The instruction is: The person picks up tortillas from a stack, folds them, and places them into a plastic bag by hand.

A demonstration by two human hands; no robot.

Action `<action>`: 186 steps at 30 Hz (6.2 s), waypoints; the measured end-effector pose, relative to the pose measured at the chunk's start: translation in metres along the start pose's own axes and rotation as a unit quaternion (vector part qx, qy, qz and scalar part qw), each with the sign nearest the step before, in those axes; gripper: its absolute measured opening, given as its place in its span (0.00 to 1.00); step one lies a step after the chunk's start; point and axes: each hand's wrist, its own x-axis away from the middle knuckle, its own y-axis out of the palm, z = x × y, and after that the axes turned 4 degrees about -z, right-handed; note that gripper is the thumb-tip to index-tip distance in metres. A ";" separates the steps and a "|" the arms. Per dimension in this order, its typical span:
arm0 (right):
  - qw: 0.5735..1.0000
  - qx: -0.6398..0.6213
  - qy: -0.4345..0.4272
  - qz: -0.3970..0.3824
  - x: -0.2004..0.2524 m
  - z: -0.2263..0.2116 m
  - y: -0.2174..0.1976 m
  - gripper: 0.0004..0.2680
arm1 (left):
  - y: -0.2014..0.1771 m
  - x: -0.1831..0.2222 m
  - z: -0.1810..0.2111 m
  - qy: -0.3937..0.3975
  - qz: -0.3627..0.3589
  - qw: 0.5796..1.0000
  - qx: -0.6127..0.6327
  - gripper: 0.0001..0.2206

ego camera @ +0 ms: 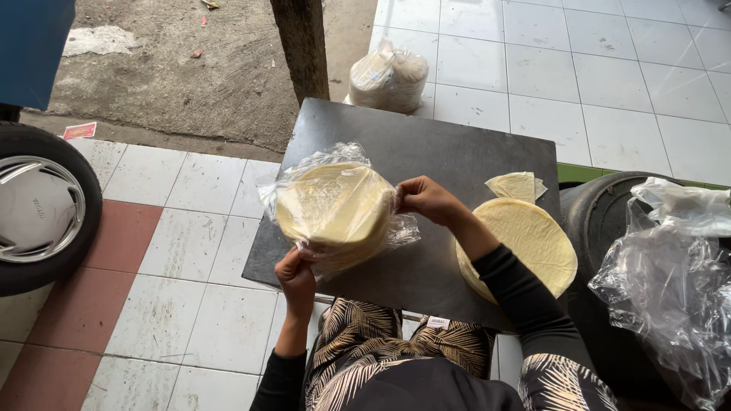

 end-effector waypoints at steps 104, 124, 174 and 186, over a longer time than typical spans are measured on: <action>0.698 0.620 -0.110 0.342 0.286 -0.006 0.013 0.20 | 0.277 0.064 0.007 -0.603 -0.260 0.602 0.454 0.41; 0.848 0.496 0.002 0.186 0.325 -0.008 0.020 0.21 | 0.290 0.036 -0.064 -0.624 -0.289 0.644 0.336 0.19; 0.582 -0.239 -0.369 0.684 0.448 0.108 0.096 0.11 | 0.656 0.154 -0.154 0.382 -0.652 0.436 -0.489 0.21; 0.587 -0.244 -0.362 0.682 0.444 0.103 0.089 0.12 | 0.673 0.126 -0.073 0.252 -0.587 0.765 -0.085 0.06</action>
